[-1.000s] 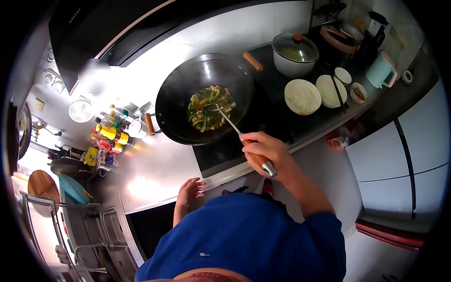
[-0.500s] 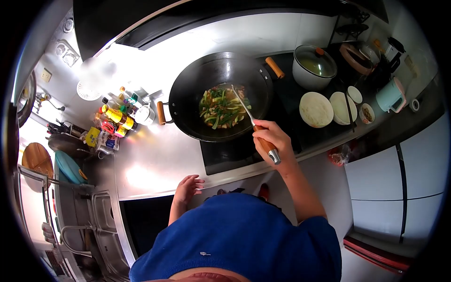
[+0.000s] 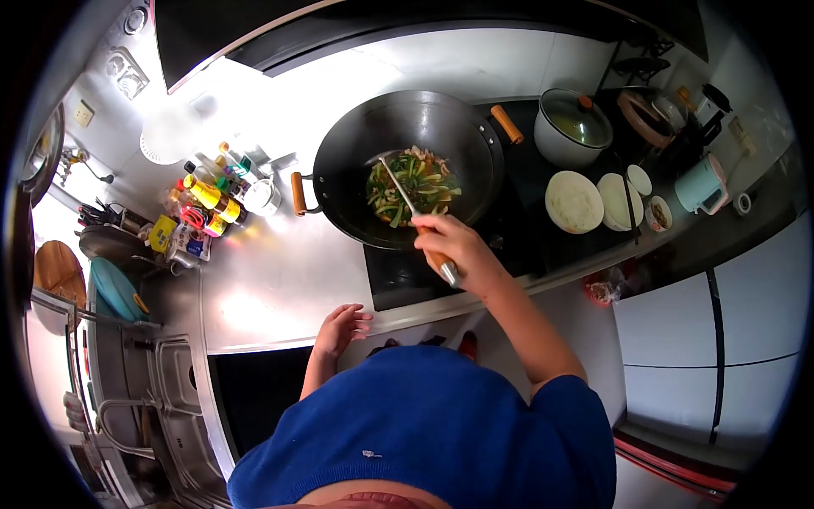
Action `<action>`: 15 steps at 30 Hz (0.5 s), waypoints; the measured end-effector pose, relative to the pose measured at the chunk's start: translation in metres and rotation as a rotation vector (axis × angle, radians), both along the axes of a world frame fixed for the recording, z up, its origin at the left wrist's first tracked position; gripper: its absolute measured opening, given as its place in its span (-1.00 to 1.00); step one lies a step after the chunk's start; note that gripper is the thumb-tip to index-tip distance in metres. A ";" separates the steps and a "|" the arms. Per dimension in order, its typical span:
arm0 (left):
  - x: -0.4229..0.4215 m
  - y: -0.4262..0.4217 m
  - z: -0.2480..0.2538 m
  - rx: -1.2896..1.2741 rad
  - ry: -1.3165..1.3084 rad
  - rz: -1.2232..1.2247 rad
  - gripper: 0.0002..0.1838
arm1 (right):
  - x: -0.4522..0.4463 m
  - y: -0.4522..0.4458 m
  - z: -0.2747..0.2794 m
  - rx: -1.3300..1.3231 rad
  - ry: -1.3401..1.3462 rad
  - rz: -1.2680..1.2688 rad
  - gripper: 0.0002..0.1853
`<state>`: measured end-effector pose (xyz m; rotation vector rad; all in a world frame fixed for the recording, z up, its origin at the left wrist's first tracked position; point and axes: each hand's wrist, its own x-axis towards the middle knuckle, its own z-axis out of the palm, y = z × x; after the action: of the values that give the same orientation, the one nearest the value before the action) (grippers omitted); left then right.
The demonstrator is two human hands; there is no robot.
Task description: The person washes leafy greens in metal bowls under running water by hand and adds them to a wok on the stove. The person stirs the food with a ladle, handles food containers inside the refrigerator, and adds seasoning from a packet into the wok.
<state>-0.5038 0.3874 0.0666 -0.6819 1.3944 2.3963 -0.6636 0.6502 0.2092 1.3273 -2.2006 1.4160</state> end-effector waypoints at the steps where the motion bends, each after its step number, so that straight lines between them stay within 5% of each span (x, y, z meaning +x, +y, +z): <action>1: 0.000 -0.001 0.000 0.000 0.002 -0.001 -0.68 | 0.008 0.003 0.004 0.033 0.003 -0.012 -0.78; 15: -0.003 0.007 0.001 -0.012 -0.027 -0.014 -0.69 | 0.060 0.043 0.031 0.204 0.059 -0.013 -0.77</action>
<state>-0.5069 0.3940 0.0681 -0.7025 1.3992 2.3609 -0.6036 0.6934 0.2401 1.3958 -2.3609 1.1573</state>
